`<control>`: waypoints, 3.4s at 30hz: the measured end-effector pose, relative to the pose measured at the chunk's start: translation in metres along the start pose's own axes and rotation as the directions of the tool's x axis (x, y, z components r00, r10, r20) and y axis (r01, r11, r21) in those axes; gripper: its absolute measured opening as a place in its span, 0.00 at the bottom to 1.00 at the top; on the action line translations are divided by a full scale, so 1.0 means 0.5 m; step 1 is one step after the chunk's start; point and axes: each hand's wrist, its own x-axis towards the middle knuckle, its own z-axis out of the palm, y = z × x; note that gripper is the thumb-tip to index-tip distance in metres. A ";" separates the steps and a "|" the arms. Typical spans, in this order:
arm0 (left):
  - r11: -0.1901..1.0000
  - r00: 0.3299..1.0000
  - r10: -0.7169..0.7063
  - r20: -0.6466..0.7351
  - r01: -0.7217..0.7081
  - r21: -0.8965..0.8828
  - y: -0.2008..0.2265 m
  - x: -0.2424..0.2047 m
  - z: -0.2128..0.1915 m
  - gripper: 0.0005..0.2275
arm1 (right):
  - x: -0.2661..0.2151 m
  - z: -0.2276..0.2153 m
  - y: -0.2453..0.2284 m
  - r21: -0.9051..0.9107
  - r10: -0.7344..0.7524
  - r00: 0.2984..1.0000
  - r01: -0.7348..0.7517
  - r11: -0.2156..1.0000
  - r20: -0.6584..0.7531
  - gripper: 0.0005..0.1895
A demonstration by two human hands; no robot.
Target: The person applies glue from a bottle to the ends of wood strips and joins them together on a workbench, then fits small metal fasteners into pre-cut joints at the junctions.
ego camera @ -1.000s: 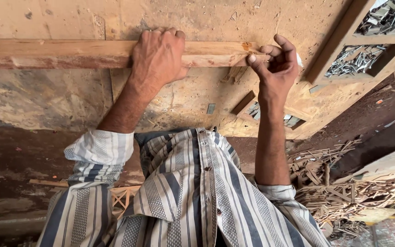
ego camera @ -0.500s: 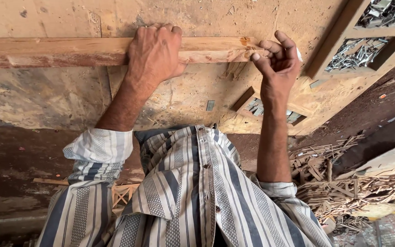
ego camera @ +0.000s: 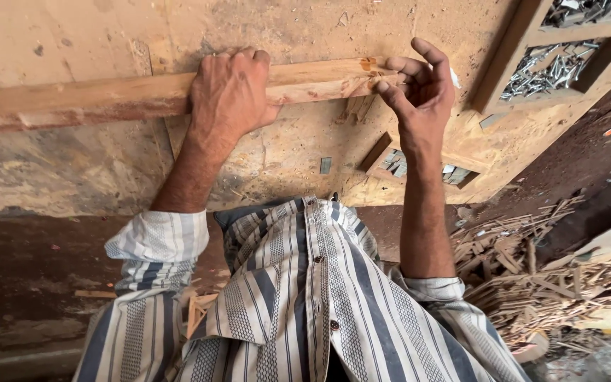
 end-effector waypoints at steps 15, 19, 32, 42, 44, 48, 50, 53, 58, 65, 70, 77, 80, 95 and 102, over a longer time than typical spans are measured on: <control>0.999 1.000 0.010 -0.028 -0.009 0.038 0.006 -0.001 -0.018 0.26 | -0.040 -0.002 0.023 -0.137 -0.157 0.986 0.148 0.980 -0.057 0.34; 1.000 1.000 -0.010 0.018 0.010 0.030 0.009 0.005 -0.022 0.27 | -0.037 -0.013 0.017 -0.154 -0.227 0.974 0.226 0.962 0.012 0.37; 0.998 0.997 -0.067 0.045 0.067 0.007 0.023 0.010 -0.043 0.23 | -0.027 0.013 0.016 -0.288 -0.224 0.960 0.170 0.942 -0.166 0.26; 0.995 0.993 -0.086 -0.082 0.080 -0.066 0.093 -0.012 -0.119 0.20 | -0.083 -0.025 0.057 -0.073 -0.205 0.953 0.193 0.978 -0.223 0.19; 0.996 0.994 -0.080 -0.079 0.077 -0.047 0.084 -0.011 -0.115 0.21 | -0.116 -0.047 0.087 -0.169 -0.177 0.939 0.130 0.977 -0.296 0.16; 0.996 0.993 -0.067 -0.101 0.062 -0.060 0.083 -0.016 -0.106 0.21 | -0.127 -0.091 0.098 -0.287 -0.116 0.866 -0.033 0.957 -0.486 0.22; 0.995 0.993 -0.095 -0.067 0.092 -0.049 0.082 -0.011 -0.105 0.21 | -0.112 -0.102 0.095 -0.357 -0.174 0.850 -0.017 0.934 -0.496 0.26; 0.994 0.991 -0.102 -0.083 0.098 -0.052 0.092 -0.016 -0.104 0.20 | -0.064 -0.102 0.102 -0.442 -0.281 0.851 0.066 0.895 -0.443 0.27; 0.995 0.991 -0.095 -0.093 0.091 -0.046 0.089 -0.018 -0.110 0.21 | -0.016 -0.108 0.131 -0.426 -0.301 0.860 0.109 0.898 -0.413 0.14; 0.997 0.994 -0.072 -0.083 0.071 -0.007 0.059 -0.015 -0.079 0.21 | -0.104 -0.102 -0.007 -0.419 -0.065 0.982 -0.015 0.908 -0.176 0.13; 0.998 0.996 -0.051 -0.078 0.052 0.017 0.024 -0.008 -0.033 0.17 | -0.166 -0.018 -0.104 -0.636 0.041 0.999 -0.042 0.770 -0.016 0.13; 0.997 0.993 -0.029 -0.116 0.037 0.065 0.000 0.003 0.013 0.18 | -0.146 0.037 -0.130 -0.713 0.097 0.994 -0.106 0.693 -0.053 0.15; 0.998 0.989 -0.018 -0.149 0.027 0.060 -0.007 0.002 0.027 0.17 | -0.136 0.038 -0.131 -0.773 0.131 0.990 -0.129 0.621 -0.060 0.15; 0.998 0.989 0.010 -0.146 -0.001 0.066 -0.004 -0.006 0.028 0.21 | -0.114 0.020 -0.099 -0.862 0.066 0.998 -0.052 0.504 -0.021 0.17; 0.998 0.994 0.004 -0.107 0.002 0.057 -0.011 -0.002 0.030 0.20 | -0.109 0.018 -0.097 -0.868 0.089 0.995 -0.085 0.489 -0.047 0.20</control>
